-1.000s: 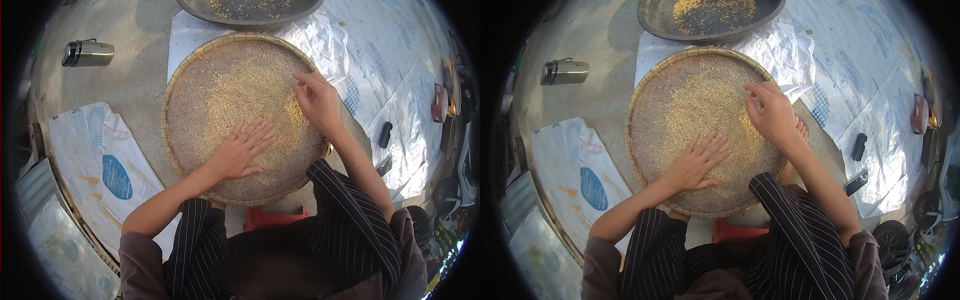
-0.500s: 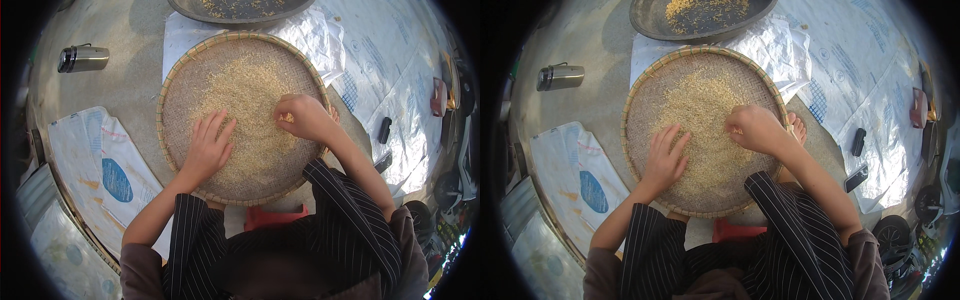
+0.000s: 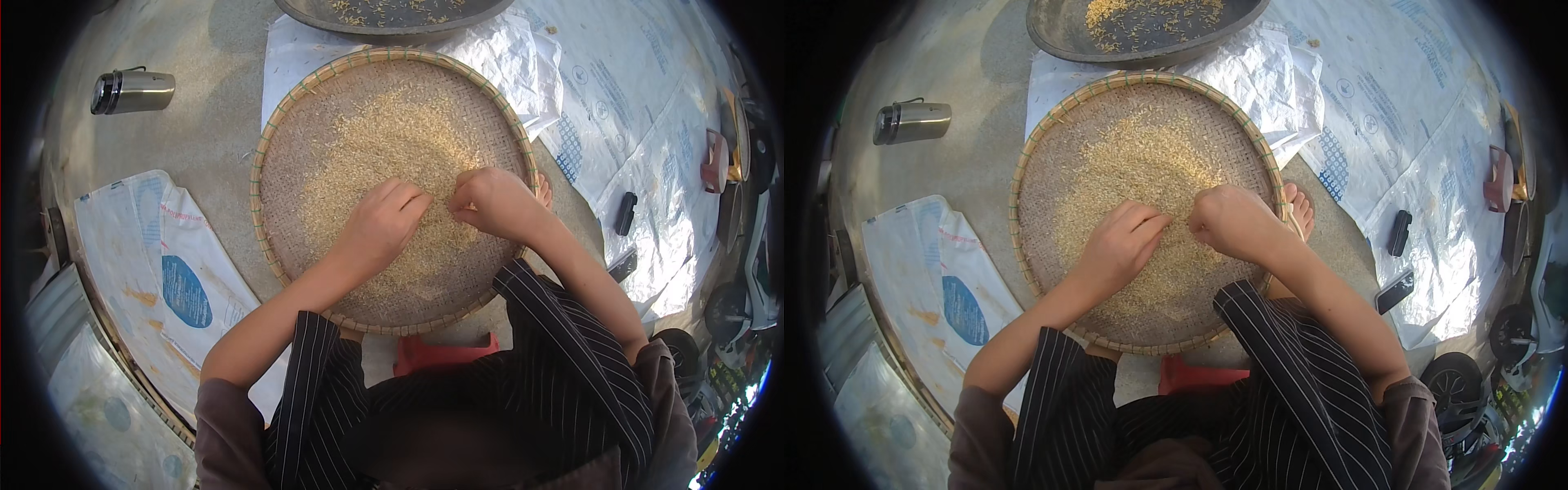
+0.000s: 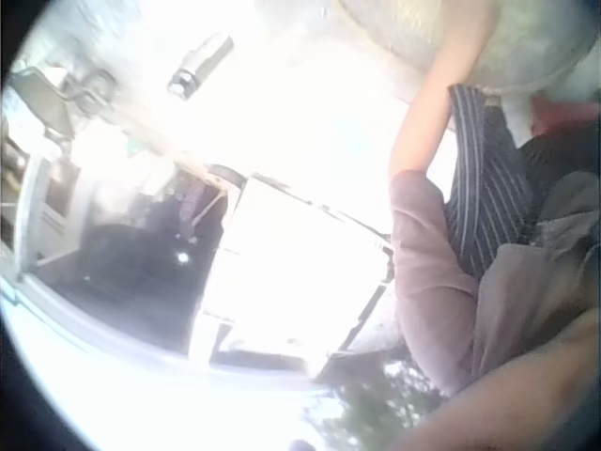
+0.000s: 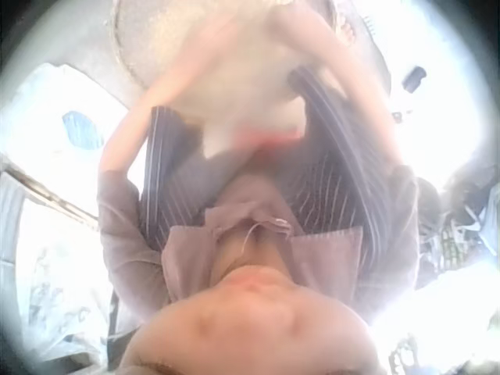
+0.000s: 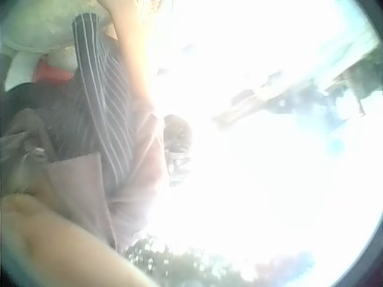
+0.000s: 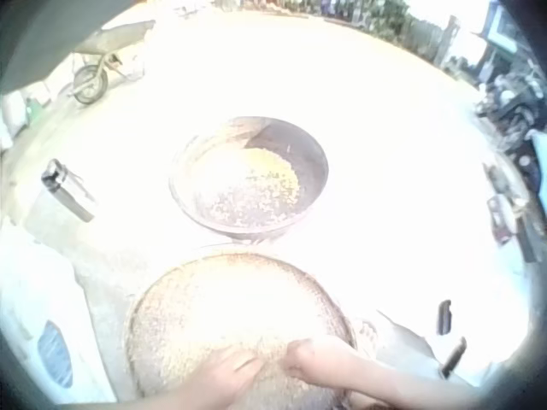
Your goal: Sorting and cleaning rice manually on a bamboo sieve to remove impurities.
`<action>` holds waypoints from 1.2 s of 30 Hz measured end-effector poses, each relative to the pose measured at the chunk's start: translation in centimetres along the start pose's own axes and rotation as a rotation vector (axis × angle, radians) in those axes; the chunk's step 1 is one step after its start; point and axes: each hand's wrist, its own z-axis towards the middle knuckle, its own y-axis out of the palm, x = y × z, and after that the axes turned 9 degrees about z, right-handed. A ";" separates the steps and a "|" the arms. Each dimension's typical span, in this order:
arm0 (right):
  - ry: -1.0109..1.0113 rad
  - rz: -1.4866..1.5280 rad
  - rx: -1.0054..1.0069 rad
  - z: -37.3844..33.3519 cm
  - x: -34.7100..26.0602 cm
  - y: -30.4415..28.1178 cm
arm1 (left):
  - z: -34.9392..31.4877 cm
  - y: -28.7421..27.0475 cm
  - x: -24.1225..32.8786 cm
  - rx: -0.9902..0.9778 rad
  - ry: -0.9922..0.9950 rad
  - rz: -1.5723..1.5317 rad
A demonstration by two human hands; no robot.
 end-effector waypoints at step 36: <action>-0.198 0.408 0.619 1.1 2.2 -16.5 | 9.7 -2.4 4.9 -0.240 -0.553 -0.294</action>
